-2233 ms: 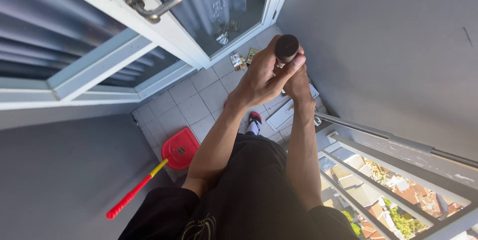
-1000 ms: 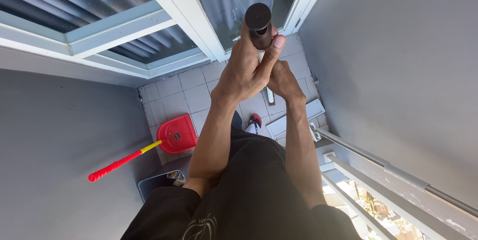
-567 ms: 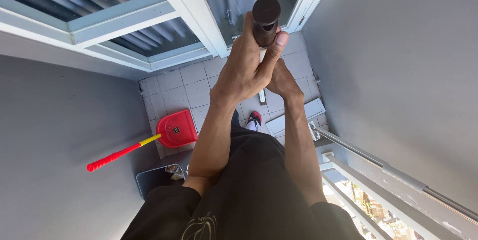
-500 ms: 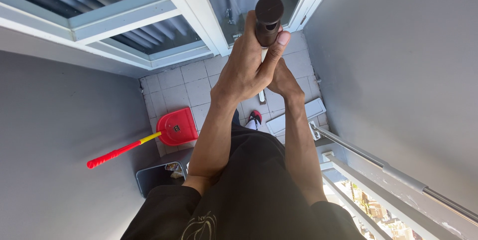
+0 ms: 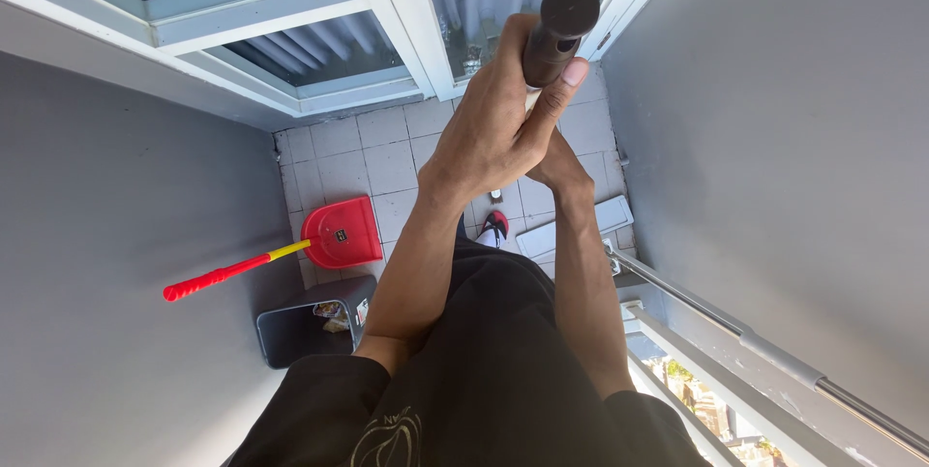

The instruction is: The recorder assembles a floor squeegee or mop and manages trash on a balcony.

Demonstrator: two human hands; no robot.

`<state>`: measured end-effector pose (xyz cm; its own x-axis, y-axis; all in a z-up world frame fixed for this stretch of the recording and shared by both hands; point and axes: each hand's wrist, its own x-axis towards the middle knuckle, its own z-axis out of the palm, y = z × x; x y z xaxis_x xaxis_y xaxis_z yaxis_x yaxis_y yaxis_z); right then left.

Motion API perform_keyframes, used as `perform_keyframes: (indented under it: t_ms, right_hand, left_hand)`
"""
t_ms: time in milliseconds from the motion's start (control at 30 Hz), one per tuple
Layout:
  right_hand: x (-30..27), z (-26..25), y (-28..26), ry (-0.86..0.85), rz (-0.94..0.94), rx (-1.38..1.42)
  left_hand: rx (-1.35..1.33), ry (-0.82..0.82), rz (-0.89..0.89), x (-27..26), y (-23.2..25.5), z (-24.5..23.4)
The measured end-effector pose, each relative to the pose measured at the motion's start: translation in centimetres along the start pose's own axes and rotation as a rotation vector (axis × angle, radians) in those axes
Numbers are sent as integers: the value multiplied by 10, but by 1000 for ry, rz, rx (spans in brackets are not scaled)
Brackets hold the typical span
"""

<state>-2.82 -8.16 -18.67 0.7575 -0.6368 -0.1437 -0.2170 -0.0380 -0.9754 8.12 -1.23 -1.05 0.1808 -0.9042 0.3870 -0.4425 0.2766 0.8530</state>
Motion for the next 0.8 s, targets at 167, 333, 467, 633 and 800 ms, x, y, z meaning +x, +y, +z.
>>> perform_keyframes:
  t_ms: [167, 333, 467, 633, 800]
  right_hand:
    - [6, 0, -9, 27, -55, -58]
    - [11, 2, -33, 59, -188, -141]
    - [11, 5, -62, -3, -96, -209]
    - [12, 8, -50, 41, 79, -332]
    - [12, 14, -62, 115, 173, -340]
  left_hand:
    - [-23, 24, 37, 1, -1, -8]
    - [-64, 25, 27, -2, -12, -15]
    - [-119, 74, 23, -3, -7, -30]
    - [-178, 80, 37, -9, -27, -41]
    - [-366, 24, -62, -9, -31, -55]
